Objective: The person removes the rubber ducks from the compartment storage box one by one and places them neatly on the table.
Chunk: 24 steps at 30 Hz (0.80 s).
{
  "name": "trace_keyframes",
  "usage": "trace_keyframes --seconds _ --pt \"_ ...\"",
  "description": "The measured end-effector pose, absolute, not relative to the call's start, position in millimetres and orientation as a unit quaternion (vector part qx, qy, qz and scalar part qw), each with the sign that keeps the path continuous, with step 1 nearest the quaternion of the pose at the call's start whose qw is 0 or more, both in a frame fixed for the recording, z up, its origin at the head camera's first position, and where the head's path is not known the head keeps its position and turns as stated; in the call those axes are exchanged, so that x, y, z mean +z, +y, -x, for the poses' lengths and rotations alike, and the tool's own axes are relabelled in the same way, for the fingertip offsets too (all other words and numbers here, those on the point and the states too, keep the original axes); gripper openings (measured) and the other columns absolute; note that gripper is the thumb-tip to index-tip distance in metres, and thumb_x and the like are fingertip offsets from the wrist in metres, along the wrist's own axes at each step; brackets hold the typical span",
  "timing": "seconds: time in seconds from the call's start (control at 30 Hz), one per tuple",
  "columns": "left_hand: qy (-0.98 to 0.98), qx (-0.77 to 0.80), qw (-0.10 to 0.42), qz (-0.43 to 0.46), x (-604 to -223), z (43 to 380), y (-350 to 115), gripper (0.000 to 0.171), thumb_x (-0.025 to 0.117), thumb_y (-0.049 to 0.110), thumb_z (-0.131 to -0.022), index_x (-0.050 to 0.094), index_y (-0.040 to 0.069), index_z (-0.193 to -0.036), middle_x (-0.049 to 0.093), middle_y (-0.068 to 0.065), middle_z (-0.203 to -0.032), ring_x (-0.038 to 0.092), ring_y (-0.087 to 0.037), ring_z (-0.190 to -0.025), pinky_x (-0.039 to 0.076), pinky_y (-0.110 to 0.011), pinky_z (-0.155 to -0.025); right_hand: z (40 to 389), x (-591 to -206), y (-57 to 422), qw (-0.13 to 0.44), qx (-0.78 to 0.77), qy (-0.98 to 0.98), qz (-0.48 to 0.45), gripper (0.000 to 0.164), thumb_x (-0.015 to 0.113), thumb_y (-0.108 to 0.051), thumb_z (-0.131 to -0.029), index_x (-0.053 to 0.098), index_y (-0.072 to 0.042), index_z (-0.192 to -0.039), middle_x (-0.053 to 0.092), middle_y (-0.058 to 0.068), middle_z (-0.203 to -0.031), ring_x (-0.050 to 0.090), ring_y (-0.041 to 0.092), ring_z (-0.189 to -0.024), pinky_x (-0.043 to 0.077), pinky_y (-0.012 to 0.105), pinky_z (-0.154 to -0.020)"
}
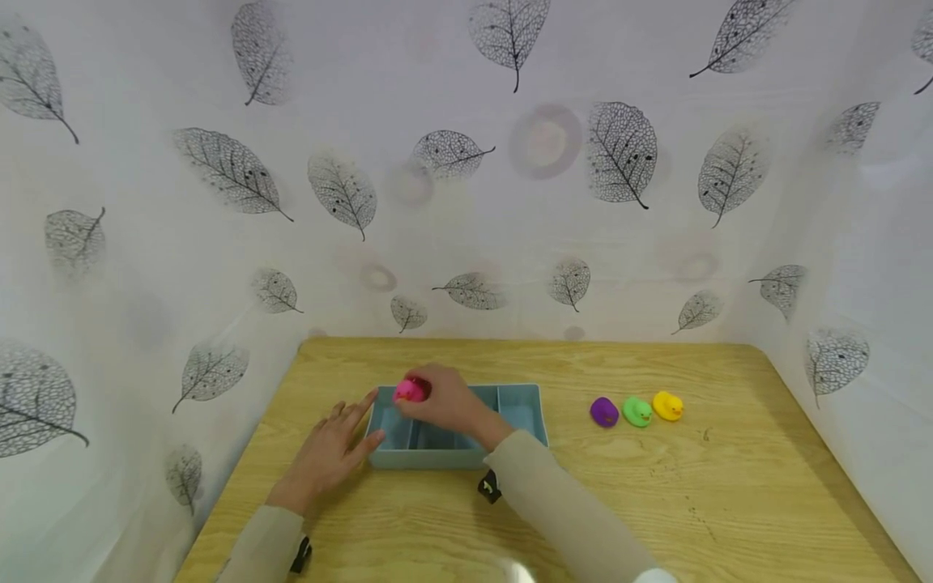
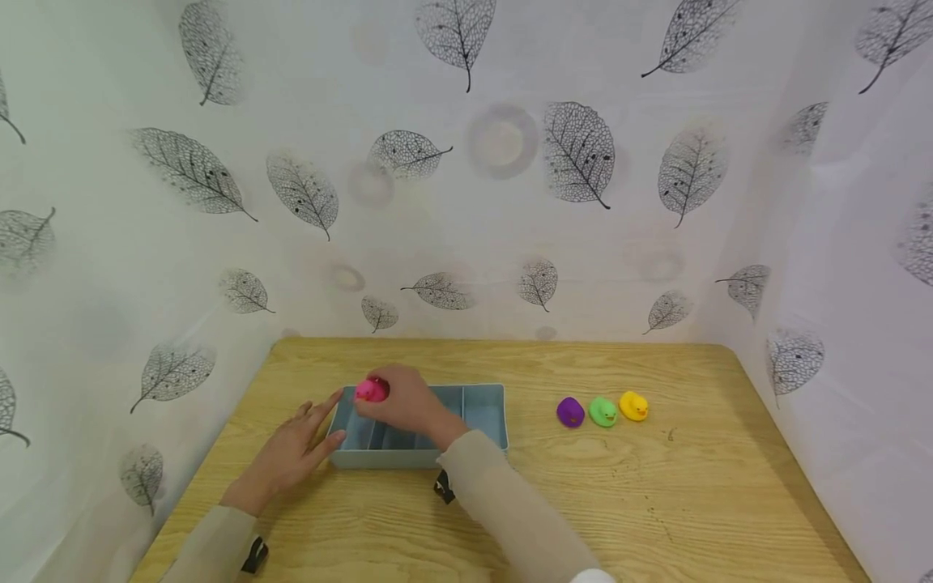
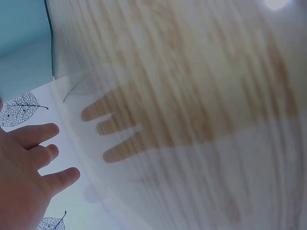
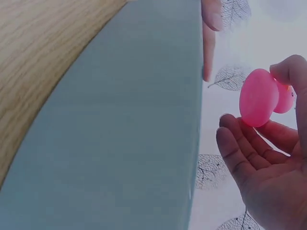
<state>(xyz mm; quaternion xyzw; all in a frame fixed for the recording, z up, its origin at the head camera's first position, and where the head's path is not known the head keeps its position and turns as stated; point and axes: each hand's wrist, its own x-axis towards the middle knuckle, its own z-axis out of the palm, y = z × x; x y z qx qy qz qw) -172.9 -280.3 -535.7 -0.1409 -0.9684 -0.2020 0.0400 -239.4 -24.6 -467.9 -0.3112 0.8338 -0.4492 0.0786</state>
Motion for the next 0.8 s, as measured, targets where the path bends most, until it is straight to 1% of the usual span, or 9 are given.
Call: trace_keyframes --seconds 0.17,0.23,0.4,0.5,0.6,0.8 --pt "-0.968 -0.203 0.039 0.141 -536.4 173.2 -280.4 0.07 0.05 0.052 -0.109 0.024 0.029 -0.17 0.052 -0.023 -0.158 0.04 -0.059 -0.148 0.036 -0.076 -0.114 238.3 -460.3 -14.3 0.053 -0.456 0.832 0.312 0.032 0.08 -0.031 -0.093 0.074 -0.012 -0.118 0.07 -0.001 -0.101 0.061 0.009 -0.085 0.056 0.02 -0.069" --pt "-0.968 -0.204 0.039 0.141 -536.6 172.9 -280.7 0.07 0.05 0.051 -0.109 0.023 0.028 -0.17 0.052 -0.023 -0.158 0.04 -0.059 -0.147 0.036 -0.077 -0.114 238.7 -458.1 -10.4 0.044 -0.452 0.833 0.315 0.038 0.083 -0.033 -0.092 0.074 -0.01 -0.121 0.07 -0.001 -0.102 0.06 0.008 -0.085 0.055 0.02 -0.07" --pt "-0.967 -0.208 0.042 0.14 -537.0 171.8 -281.3 0.07 0.05 0.05 -0.109 0.023 0.028 -0.17 0.052 -0.023 -0.158 0.039 -0.059 -0.148 0.035 -0.078 -0.113 239.0 -453.2 -0.5 0.044 -0.451 0.836 0.308 0.052 0.086 -0.033 -0.09 0.071 -0.007 -0.132 0.071 0.001 -0.107 0.063 0.009 -0.088 0.057 0.02 -0.073" --pt "-0.966 -0.21 0.045 0.142 -536.7 171.8 -281.8 0.07 0.05 0.05 -0.109 0.024 0.027 -0.17 0.052 -0.023 -0.158 0.039 -0.059 -0.148 0.035 -0.079 -0.113 239.0 -450.9 6.5 0.045 -0.458 0.834 0.306 0.053 0.086 -0.029 -0.089 0.07 -0.008 -0.134 0.072 0.002 -0.113 0.066 0.013 -0.092 0.058 0.022 -0.077" --pt "-0.966 -0.208 0.047 0.144 -537.8 172.8 -282.7 0.07 0.05 0.051 -0.109 0.023 0.028 -0.17 0.052 -0.023 -0.157 0.039 -0.059 -0.148 0.035 -0.079 -0.113 239.8 -450.0 14.6 0.037 -0.459 0.83 0.315 0.052 0.086 -0.025 -0.089 0.07 -0.008 -0.135 0.072 0.002 -0.118 0.065 0.014 -0.094 0.057 0.023 -0.079" --pt "-0.966 -0.212 0.044 0.143 -539.1 173.0 -283.6 0.071 0.051 0.051 -0.109 0.023 0.029 -0.17 0.053 -0.023 -0.157 0.038 -0.058 -0.149 0.034 -0.079 -0.113 240.5 -448.9 29.7 0.016 -0.443 0.832 0.333 0.049 0.083 -0.024 -0.09 0.07 -0.011 -0.136 0.072 0.001 -0.122 0.061 0.011 -0.093 0.054 0.025 -0.077"
